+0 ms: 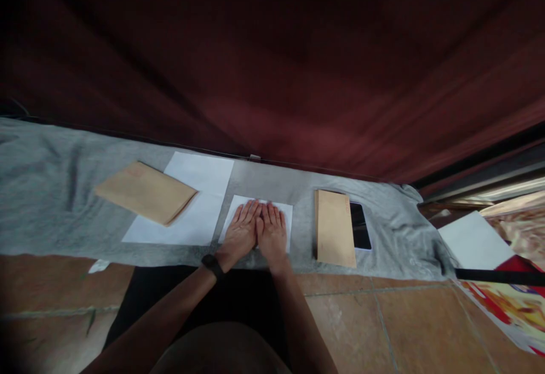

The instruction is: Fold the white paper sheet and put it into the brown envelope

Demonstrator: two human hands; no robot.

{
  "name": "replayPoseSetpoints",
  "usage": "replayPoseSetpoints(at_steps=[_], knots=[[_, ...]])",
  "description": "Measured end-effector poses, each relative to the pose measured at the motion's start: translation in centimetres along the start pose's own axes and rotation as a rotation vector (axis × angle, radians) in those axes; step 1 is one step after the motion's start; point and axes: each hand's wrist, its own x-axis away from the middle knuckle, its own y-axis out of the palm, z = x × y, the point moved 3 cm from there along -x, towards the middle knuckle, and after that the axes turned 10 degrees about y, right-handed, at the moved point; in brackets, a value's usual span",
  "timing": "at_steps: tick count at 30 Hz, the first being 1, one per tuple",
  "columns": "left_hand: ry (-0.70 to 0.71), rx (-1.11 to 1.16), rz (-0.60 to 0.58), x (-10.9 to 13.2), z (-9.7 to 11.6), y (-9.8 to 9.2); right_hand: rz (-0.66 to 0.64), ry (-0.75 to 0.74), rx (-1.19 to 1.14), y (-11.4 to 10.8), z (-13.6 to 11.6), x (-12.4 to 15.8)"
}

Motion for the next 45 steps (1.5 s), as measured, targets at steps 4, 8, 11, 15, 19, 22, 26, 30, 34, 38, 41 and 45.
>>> replayPoseSetpoints(at_steps=[4, 8, 11, 15, 19, 22, 26, 30, 34, 38, 41, 45], knots=[[-0.025, -0.019, 0.012, 0.3, -0.9, -0.1, 0.013, 0.036, 0.054, 0.2, 0.4, -0.2], [-0.082, -0.028, 0.052, 0.6, -1.7, -0.2, 0.034, 0.07, 0.093, 0.2, 1.7, -0.3], [-0.113, -0.028, 0.073, 0.8, -2.1, -0.1, 0.06, 0.084, 0.11, 0.1, 2.8, -0.4], [-0.156, -0.025, 0.097, 1.1, -2.5, -0.1, 0.116, 0.1, 0.11, 0.0, 4.1, -0.3], [-0.178, -0.025, 0.104, 1.3, -2.6, -0.3, 0.145, 0.123, 0.129, -0.2, 5.0, -0.2], [-0.195, -0.024, 0.111, 1.4, -2.7, -0.3, 0.161, 0.141, 0.134, -0.3, 5.5, 0.0], [-0.194, -0.023, 0.12, 1.5, -2.8, -0.2, 0.187, 0.165, 0.134, -0.4, 6.1, 0.2], [-0.194, -0.026, 0.116, 1.5, -2.8, -0.2, 0.201, 0.186, 0.132, -0.7, 6.3, 0.2], [-0.198, -0.016, 0.128, 1.5, -2.7, -0.3, 0.227, 0.2, 0.09, -1.4, 4.9, 0.6], [-0.192, -0.021, 0.129, 1.5, -2.7, -0.3, 0.138, 0.091, 0.045, -1.3, 0.8, 1.9], [-0.184, -0.023, 0.12, 1.5, -2.8, -0.3, 0.037, 0.007, 0.028, -0.6, -1.9, 2.9], [-0.172, -0.025, 0.107, 1.6, -2.9, -0.4, 0.008, 0.01, 0.042, -0.1, -2.3, 3.4]])
